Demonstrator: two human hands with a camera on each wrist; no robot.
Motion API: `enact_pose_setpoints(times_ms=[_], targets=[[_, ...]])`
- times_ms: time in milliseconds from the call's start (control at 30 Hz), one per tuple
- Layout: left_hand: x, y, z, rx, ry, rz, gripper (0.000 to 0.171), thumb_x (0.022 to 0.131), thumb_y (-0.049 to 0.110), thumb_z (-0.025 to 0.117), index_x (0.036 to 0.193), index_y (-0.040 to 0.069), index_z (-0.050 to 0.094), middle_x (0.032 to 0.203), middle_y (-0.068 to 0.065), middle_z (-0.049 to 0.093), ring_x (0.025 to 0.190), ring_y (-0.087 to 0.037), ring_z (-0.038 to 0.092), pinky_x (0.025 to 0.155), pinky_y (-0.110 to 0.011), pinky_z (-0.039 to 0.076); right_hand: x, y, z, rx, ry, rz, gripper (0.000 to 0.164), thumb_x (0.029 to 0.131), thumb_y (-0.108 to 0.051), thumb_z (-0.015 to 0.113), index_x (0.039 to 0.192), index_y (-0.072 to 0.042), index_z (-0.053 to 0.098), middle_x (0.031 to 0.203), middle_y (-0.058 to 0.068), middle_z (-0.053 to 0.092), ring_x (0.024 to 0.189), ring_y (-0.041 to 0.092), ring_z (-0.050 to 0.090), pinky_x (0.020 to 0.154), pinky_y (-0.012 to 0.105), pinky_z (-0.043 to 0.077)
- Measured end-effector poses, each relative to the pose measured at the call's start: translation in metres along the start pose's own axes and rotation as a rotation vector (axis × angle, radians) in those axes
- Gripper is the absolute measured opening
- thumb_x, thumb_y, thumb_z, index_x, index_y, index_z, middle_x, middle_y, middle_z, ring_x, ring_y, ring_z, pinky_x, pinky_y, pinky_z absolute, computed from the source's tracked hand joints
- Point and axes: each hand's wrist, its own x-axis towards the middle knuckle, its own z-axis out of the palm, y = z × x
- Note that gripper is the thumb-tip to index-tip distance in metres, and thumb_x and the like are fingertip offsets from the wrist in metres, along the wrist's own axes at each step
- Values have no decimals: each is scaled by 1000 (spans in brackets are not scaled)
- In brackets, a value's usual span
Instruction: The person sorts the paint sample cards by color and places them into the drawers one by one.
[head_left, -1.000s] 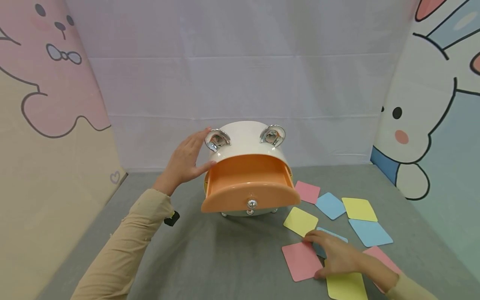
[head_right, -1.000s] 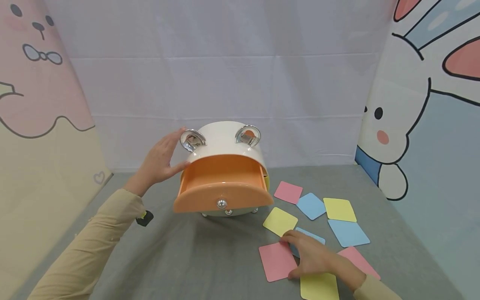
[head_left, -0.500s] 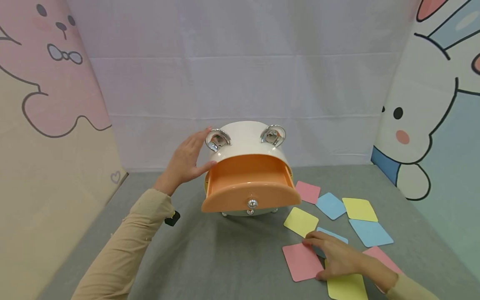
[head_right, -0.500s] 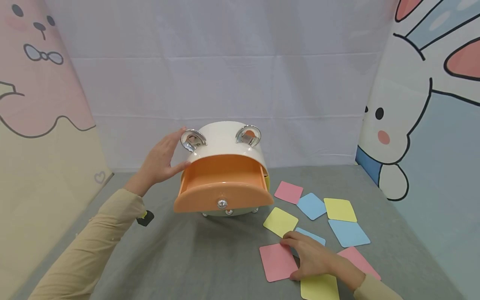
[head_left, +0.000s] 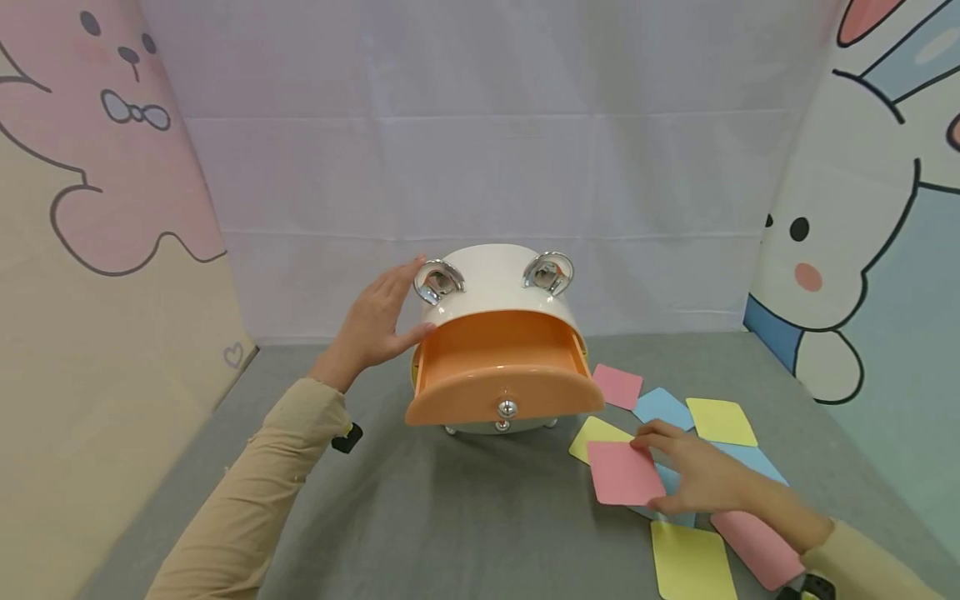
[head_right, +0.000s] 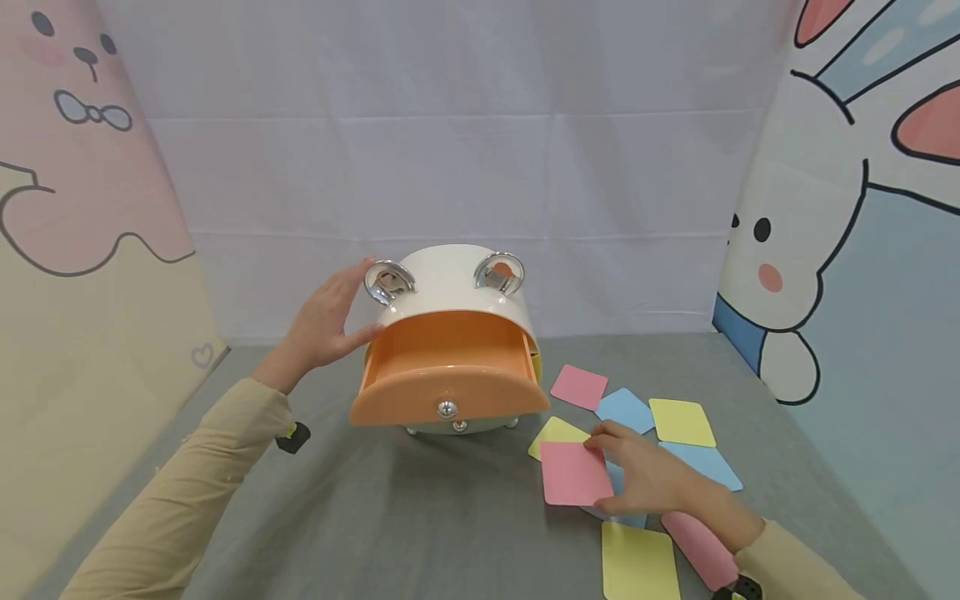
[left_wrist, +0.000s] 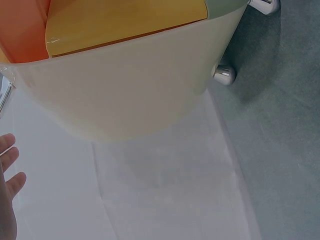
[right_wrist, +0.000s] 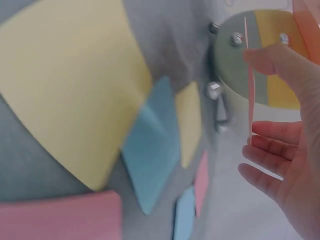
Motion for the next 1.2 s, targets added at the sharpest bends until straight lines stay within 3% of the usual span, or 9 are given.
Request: enact_pose_setpoints(times_ms=[100, 200, 567, 867, 1200], targets=[[0, 0, 0, 1, -2, 0, 87, 84, 69, 31, 145, 8, 21, 140, -13, 38, 124, -32, 37, 101, -49, 31, 1, 5, -15, -9, 104, -53, 54, 65, -36, 79, 106, -8, 60, 107, -3, 50, 89, 9, 52, 71, 30, 50], [0, 0, 0, 0, -1, 3, 86, 84, 68, 31, 144, 7, 21, 140, -12, 37, 124, -32, 37, 101, -49, 31, 2, 8, -30, -15, 171, -48, 52, 64, -37, 80, 104, -9, 61, 105, -3, 51, 88, 11, 54, 70, 32, 51], [0, 1, 0, 0, 4, 5, 87, 84, 68, 30, 144, 6, 21, 142, -12, 36, 124, -32, 37, 101, -49, 31, 10, 6, -97, -147, 351, -159, 58, 57, -21, 85, 106, -1, 61, 106, 2, 50, 86, 11, 51, 69, 32, 51], [-1, 1, 0, 1, -3, -3, 87, 84, 69, 30, 145, 8, 20, 141, -13, 36, 124, -33, 37, 101, -49, 31, 45, -23, -129, -136, 358, -197, 58, 59, -20, 84, 108, 1, 60, 106, 7, 51, 90, 19, 51, 70, 42, 52], [-1, 1, -1, 13, 1, 5, 87, 84, 70, 30, 145, 8, 19, 141, -13, 37, 124, -32, 38, 101, -49, 31, 91, -65, -133, -78, 311, -215, 59, 65, -27, 80, 113, 0, 58, 113, 11, 50, 100, 23, 48, 75, 43, 51]])
